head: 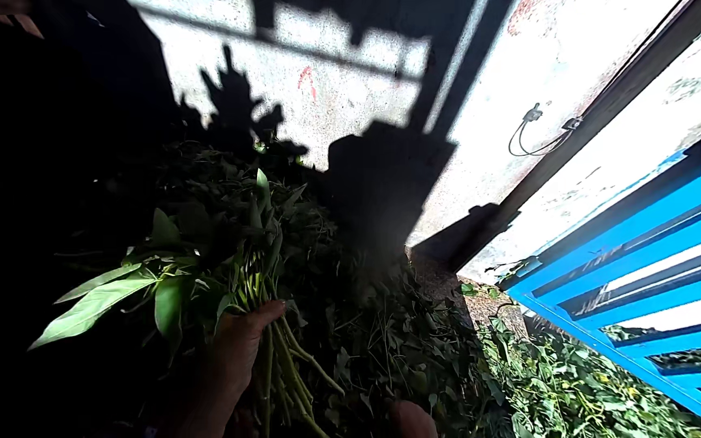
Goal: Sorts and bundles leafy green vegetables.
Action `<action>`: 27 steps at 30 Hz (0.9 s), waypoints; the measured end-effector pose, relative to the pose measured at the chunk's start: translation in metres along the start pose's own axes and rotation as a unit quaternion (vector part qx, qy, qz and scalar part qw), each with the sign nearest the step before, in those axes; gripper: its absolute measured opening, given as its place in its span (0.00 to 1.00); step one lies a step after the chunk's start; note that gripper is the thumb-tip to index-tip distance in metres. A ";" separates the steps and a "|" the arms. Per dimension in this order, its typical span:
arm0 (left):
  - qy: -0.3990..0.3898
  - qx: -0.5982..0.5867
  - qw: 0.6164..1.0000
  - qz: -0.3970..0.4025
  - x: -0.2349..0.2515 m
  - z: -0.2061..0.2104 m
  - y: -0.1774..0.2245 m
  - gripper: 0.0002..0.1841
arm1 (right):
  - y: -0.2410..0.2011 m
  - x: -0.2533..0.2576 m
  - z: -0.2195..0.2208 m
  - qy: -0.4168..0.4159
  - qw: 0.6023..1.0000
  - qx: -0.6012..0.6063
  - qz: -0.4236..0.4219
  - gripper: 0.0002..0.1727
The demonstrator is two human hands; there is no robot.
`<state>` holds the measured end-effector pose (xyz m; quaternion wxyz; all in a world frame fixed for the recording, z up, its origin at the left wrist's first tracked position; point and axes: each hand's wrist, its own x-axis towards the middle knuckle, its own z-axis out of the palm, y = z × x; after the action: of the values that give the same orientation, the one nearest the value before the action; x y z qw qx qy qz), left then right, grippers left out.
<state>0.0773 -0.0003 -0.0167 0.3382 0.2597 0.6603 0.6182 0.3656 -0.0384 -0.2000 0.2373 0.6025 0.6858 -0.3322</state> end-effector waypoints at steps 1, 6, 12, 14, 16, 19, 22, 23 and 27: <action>-0.007 0.003 1.000 -0.020 -0.001 0.003 -0.002 0.27 | 0.004 0.026 -0.006 0.041 0.998 0.027 0.041 0.24; -0.046 0.014 0.998 -0.047 -0.004 0.009 -0.012 0.27 | 0.029 0.135 -0.012 0.153 0.962 0.169 0.147 0.27; -0.064 0.006 0.995 -0.072 -0.008 0.014 -0.016 0.25 | 0.032 0.171 0.003 0.145 0.943 0.232 0.189 0.25; -0.077 -0.004 0.994 -0.074 -0.008 0.016 -0.020 0.23 | 0.031 0.169 0.002 0.177 0.934 0.235 0.202 0.22; -0.085 -0.009 0.993 -0.078 -0.008 0.019 -0.024 0.21 | 0.026 0.155 -0.009 0.246 0.900 0.290 0.212 0.21; -0.073 -0.002 0.994 -0.082 -0.006 0.023 -0.029 0.22 | 0.016 0.123 -0.022 0.349 0.833 0.412 0.124 0.19; -0.062 0.006 0.994 -0.084 -0.006 0.030 -0.037 0.26 | -0.013 0.081 -0.022 0.403 0.753 0.521 0.006 0.16; -0.061 0.005 0.994 -0.087 -0.005 0.032 -0.043 0.28 | -0.026 0.065 -0.022 0.411 0.731 0.544 -0.026 0.16; -0.080 0.030 0.990 -0.110 -0.002 0.034 -0.068 0.33 | -0.080 0.009 -0.024 0.388 0.676 0.601 -0.178 0.11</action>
<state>0.1096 0.0136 -0.0841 0.4479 0.2442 0.6741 0.5342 0.2875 -0.0181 -0.1771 -0.5267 0.5568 0.4631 -0.4450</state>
